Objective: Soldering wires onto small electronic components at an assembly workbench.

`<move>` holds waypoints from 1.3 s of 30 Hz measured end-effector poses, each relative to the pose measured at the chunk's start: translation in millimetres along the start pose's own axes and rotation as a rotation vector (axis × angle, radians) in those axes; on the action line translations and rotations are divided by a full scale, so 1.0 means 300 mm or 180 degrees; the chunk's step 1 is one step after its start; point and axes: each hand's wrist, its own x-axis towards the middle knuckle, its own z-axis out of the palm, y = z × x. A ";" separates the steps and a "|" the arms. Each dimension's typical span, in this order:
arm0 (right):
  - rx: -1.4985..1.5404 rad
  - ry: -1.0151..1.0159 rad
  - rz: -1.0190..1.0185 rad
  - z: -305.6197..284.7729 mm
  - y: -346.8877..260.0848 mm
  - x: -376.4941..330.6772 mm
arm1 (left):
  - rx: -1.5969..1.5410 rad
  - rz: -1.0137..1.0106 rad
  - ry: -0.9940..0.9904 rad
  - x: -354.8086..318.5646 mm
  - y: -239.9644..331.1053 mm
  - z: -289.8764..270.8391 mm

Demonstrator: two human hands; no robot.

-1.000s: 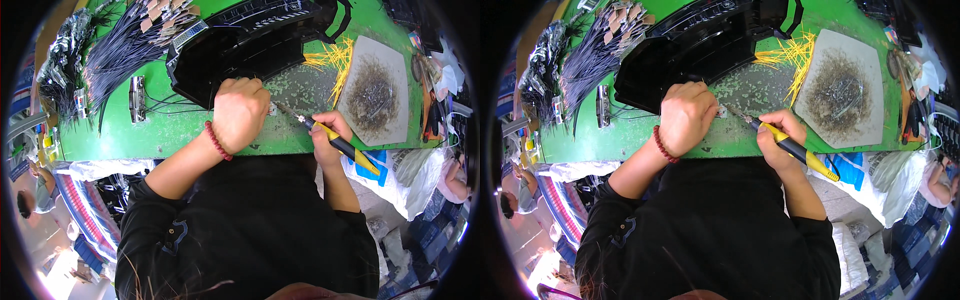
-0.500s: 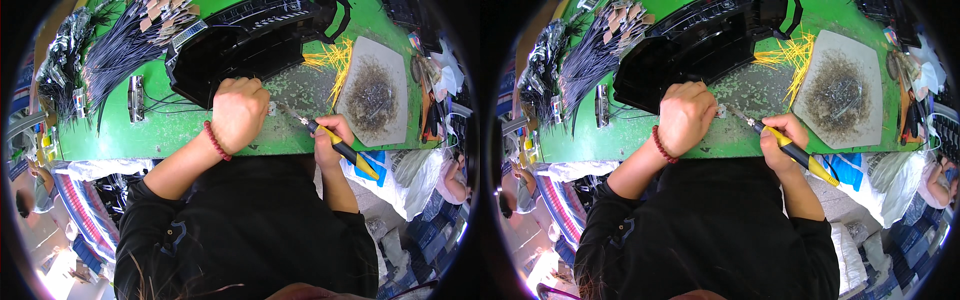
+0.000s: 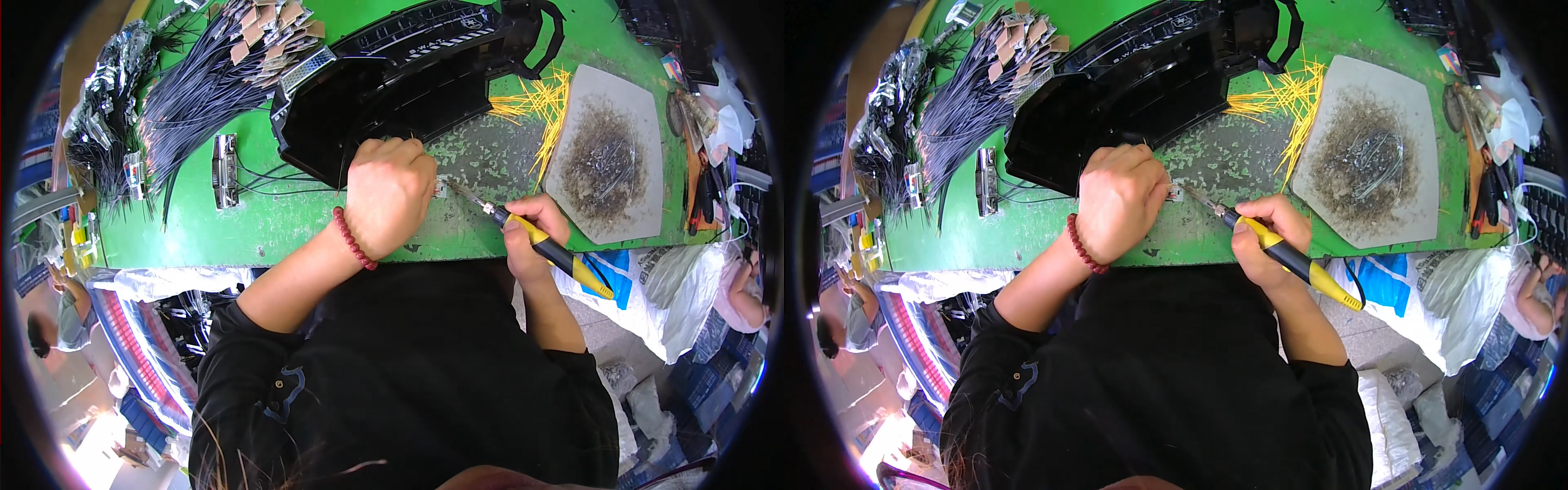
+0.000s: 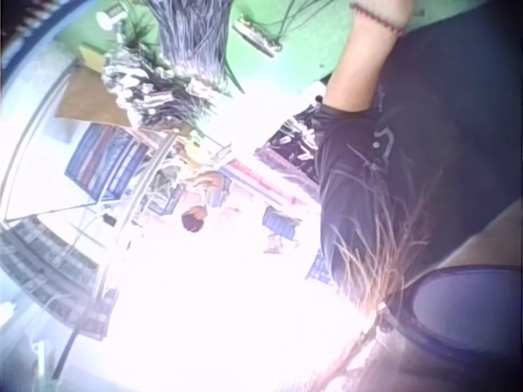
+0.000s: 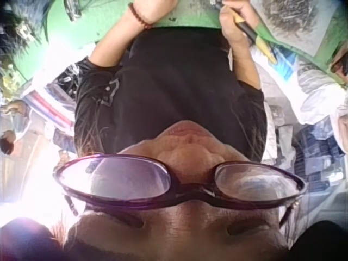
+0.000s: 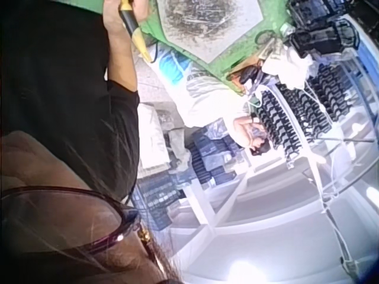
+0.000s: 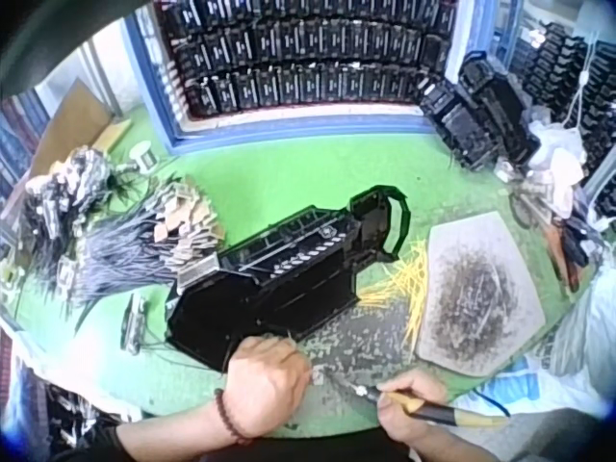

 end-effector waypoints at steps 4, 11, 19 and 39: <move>0.0040 0.0050 -0.0006 0.000 0.003 -0.001 | 0.0010 -0.0007 -0.0024 -0.004 -0.003 0.004; 0.0068 0.0080 0.0037 -0.005 0.016 -0.009 | 0.0157 0.0094 0.0232 -0.024 0.007 0.015; -0.0023 0.0058 0.0035 0.006 -0.010 0.000 | 0.0068 0.0109 0.0226 -0.016 0.000 0.013; 0.0156 0.0165 -0.0215 0.009 0.002 0.011 | 0.0020 0.0060 0.0080 -0.009 0.000 0.008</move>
